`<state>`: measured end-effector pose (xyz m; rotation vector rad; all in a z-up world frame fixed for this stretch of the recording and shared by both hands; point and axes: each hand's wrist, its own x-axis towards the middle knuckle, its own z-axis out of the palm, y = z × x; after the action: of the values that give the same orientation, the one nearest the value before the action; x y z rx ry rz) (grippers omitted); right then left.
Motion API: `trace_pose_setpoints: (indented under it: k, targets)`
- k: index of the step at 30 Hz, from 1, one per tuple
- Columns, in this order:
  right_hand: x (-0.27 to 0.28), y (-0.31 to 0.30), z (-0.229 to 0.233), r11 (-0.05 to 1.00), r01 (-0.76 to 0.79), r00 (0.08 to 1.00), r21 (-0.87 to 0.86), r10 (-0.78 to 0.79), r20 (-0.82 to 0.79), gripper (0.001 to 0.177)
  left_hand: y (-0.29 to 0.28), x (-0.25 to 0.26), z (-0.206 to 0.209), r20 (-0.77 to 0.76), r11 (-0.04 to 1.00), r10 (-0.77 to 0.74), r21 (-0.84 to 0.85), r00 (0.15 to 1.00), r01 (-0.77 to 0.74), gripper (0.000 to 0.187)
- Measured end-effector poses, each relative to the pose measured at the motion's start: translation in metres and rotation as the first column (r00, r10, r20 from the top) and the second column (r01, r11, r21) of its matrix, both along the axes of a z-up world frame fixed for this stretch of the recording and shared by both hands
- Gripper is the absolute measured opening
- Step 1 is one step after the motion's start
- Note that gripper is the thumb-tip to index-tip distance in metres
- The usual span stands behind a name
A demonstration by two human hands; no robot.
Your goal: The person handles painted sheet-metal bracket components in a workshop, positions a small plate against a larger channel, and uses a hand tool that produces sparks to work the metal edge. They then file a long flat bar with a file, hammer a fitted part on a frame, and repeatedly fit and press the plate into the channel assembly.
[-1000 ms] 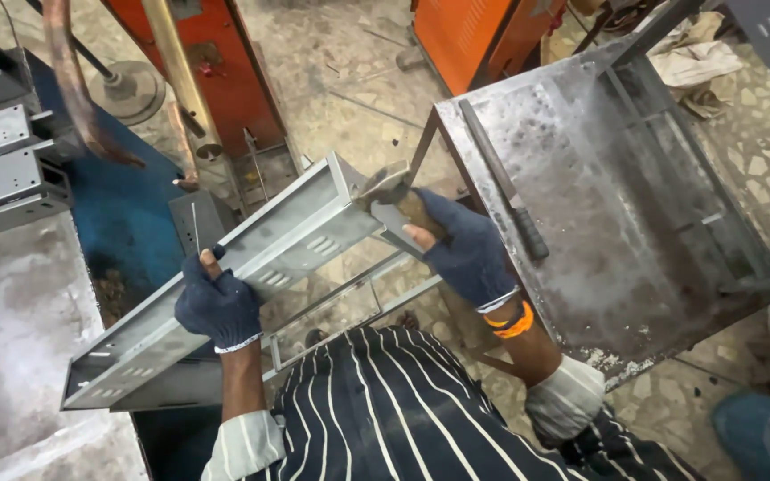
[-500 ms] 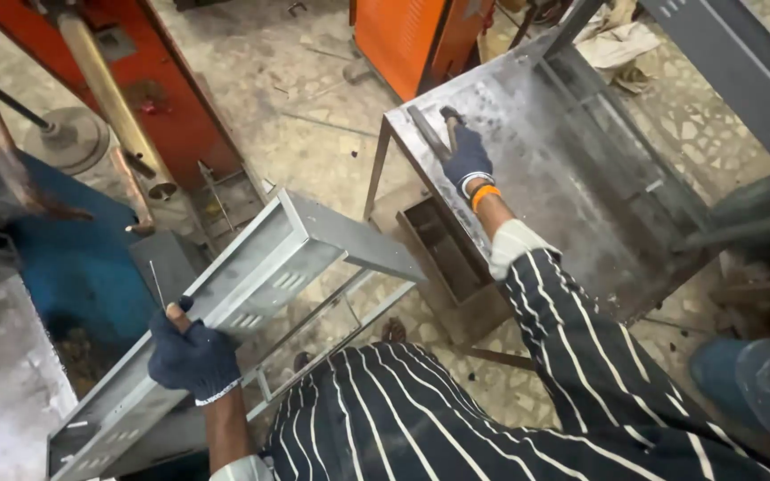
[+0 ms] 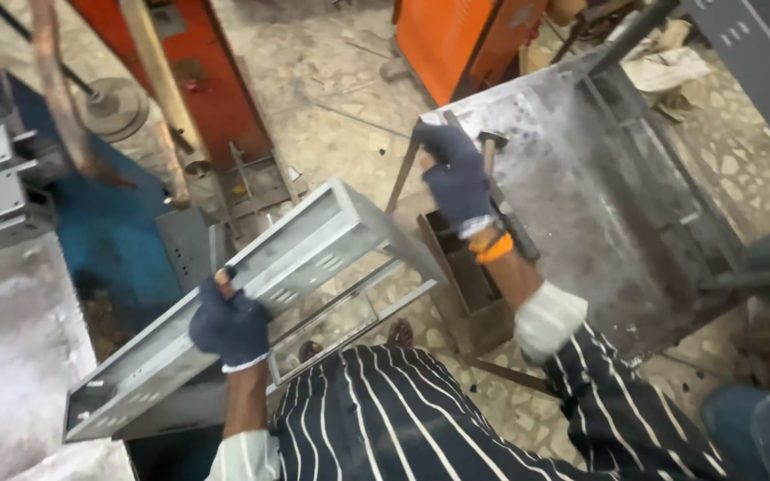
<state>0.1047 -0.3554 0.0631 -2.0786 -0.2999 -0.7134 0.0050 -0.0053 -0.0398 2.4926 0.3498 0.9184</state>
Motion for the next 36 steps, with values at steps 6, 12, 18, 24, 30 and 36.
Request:
trace_pose_setpoints:
  k: [6,12,18,24,30,36]
  targets:
    - [-0.077,0.155,0.068,0.808,-0.364,0.928,-0.463,0.359,-0.103,0.031,-0.027,0.011,0.009,0.059,0.992,-0.120,0.036,0.991,0.118,0.008]
    - [-0.074,0.171,0.001,0.678,-0.392,0.916,-0.621,0.224,-0.333,0.008,-0.032,0.005,0.010,0.116,0.982,-0.187,0.006,0.975,0.188,0.022]
    - [-0.076,0.148,0.018,0.808,-0.265,0.955,-0.526,0.146,-0.257,0.027,0.002,0.001,0.039,0.209,0.931,-0.352,0.184,0.913,0.316,0.034]
    - [-0.065,0.102,0.007,0.838,-0.247,0.944,-0.486,0.095,-0.315,0.036,0.055,0.002,0.044,-0.007,0.926,-0.342,0.168,0.940,0.339,0.021]
    - [-0.057,0.116,-0.004,0.827,-0.433,0.866,-0.358,0.272,-0.419,0.042,0.010,0.018,0.059,0.027,0.921,-0.360,0.172,0.933,0.350,0.031]
    - [-0.063,0.181,-0.089,0.860,-0.467,0.813,-0.204,0.327,-0.482,0.016,-0.030,0.014,0.058,-0.179,0.914,-0.326,0.193,0.928,0.358,0.020]
